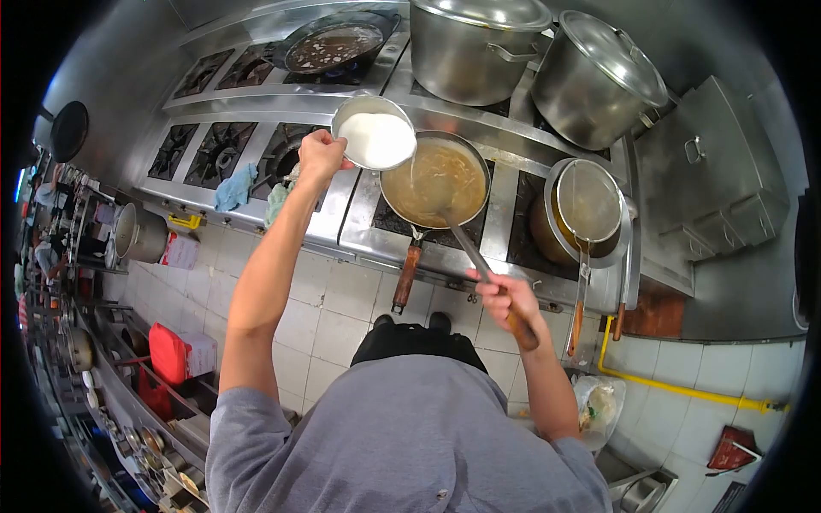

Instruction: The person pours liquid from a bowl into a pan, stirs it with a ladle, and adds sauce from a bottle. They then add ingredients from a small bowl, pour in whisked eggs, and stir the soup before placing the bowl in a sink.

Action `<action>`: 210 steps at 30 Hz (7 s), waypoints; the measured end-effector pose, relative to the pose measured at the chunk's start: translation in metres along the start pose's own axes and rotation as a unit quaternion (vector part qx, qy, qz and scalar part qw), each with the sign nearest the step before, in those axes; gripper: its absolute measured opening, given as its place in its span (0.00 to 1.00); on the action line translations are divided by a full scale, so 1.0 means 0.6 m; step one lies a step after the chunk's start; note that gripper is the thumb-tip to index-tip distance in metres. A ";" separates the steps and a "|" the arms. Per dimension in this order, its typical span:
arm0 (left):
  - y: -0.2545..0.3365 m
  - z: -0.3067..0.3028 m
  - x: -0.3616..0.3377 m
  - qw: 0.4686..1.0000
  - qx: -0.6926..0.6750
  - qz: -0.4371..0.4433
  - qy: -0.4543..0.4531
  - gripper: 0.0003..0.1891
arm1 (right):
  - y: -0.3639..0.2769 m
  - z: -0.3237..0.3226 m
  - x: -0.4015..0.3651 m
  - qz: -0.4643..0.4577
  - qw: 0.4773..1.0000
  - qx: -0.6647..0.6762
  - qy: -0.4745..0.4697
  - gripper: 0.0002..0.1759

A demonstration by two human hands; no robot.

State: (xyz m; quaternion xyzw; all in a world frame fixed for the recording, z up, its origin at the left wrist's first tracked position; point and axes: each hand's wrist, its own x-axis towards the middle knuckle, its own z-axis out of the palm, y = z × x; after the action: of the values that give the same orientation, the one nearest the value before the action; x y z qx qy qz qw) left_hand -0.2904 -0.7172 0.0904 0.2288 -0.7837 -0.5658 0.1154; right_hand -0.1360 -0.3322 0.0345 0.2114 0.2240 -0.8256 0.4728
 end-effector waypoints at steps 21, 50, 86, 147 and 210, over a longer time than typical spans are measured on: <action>-0.021 -0.001 -0.005 1.000 0.005 -0.012 0.014 0.14 | 0.035 0.020 0.014 -0.047 0.992 -0.100 0.052 0.18; -0.097 -0.034 -0.039 0.966 -0.227 -0.111 -0.047 0.07 | 0.054 -0.014 0.068 -0.111 0.924 -0.317 0.185 0.21; -0.398 -0.337 -0.391 0.941 -0.272 -0.174 0.105 0.07 | 0.076 -0.031 0.100 -0.093 0.977 -0.184 0.058 0.18; -0.045 -0.007 0.008 0.983 -0.170 -0.034 -0.053 0.09 | 0.088 0.029 0.030 -0.086 0.974 -0.171 0.123 0.20; -0.061 -0.053 -0.023 0.965 -0.233 -0.089 -0.084 0.08 | 0.109 0.067 0.054 -0.138 0.947 -0.222 0.184 0.20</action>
State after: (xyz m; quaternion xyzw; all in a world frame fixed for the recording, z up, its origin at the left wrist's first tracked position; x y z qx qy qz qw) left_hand -0.2562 -0.7464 0.0674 0.2162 -0.6137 -0.7578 0.0486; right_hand -0.0994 -0.4067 0.0378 0.2165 0.5121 -0.7586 0.3396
